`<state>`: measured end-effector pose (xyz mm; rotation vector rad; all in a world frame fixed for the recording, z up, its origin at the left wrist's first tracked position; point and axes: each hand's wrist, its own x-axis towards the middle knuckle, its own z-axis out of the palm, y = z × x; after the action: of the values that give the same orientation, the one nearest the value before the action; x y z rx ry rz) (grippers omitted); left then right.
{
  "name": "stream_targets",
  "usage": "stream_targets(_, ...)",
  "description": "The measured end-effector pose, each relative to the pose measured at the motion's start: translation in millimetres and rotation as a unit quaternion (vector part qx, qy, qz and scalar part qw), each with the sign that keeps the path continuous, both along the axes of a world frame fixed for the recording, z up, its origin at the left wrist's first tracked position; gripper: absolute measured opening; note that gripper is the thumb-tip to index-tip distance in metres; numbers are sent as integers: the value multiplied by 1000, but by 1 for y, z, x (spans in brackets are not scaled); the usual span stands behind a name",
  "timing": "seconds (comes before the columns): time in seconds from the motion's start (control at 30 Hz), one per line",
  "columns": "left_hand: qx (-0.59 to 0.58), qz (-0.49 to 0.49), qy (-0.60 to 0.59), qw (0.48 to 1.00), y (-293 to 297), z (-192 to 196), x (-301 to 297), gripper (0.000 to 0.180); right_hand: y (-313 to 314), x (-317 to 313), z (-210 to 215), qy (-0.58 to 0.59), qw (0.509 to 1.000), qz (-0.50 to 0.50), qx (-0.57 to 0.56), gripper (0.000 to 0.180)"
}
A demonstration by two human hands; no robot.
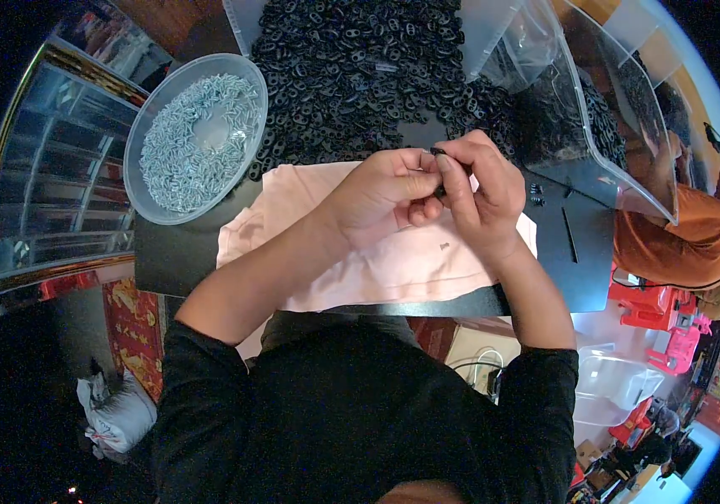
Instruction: The person assembles plastic cord locks by hand, repeatedly taking small metal pins and plastic components and fitting them together over a cloth.
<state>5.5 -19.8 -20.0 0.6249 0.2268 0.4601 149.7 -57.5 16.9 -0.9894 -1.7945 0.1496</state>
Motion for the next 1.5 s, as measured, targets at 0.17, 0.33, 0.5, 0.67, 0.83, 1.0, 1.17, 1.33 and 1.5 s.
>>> stream_targets(0.17,22,44,66,997,-5,0,3,18,-5,-6,-5,21,997,-69,-27,9)
stream_targets(0.33,71,55,133,987,-9,15,2,19,-6,-5,-11,134,976,-106,-133,3)
stream_targets(0.5,170,92,167,967,-11,28,0,14,-2,-2,-15,186,961,-114,-169,5)
stream_targets(0.67,178,110,190,959,-8,24,-2,10,-1,4,-10,297,926,-62,-224,7)
stream_targets(0.83,186,131,205,952,-3,23,-4,10,0,28,11,325,899,-37,-290,6)
stream_targets(1.0,206,142,213,944,-2,23,-5,10,0,39,19,273,874,51,-400,8)
stream_targets(1.17,247,147,213,934,-3,23,-3,8,-2,38,19,218,886,42,-407,9)
stream_targets(1.33,257,153,218,929,-4,23,-3,7,-3,38,17,179,904,51,-385,9)
stream_targets(1.5,280,163,218,921,-6,23,-4,7,-2,43,13,115,921,50,-369,10)
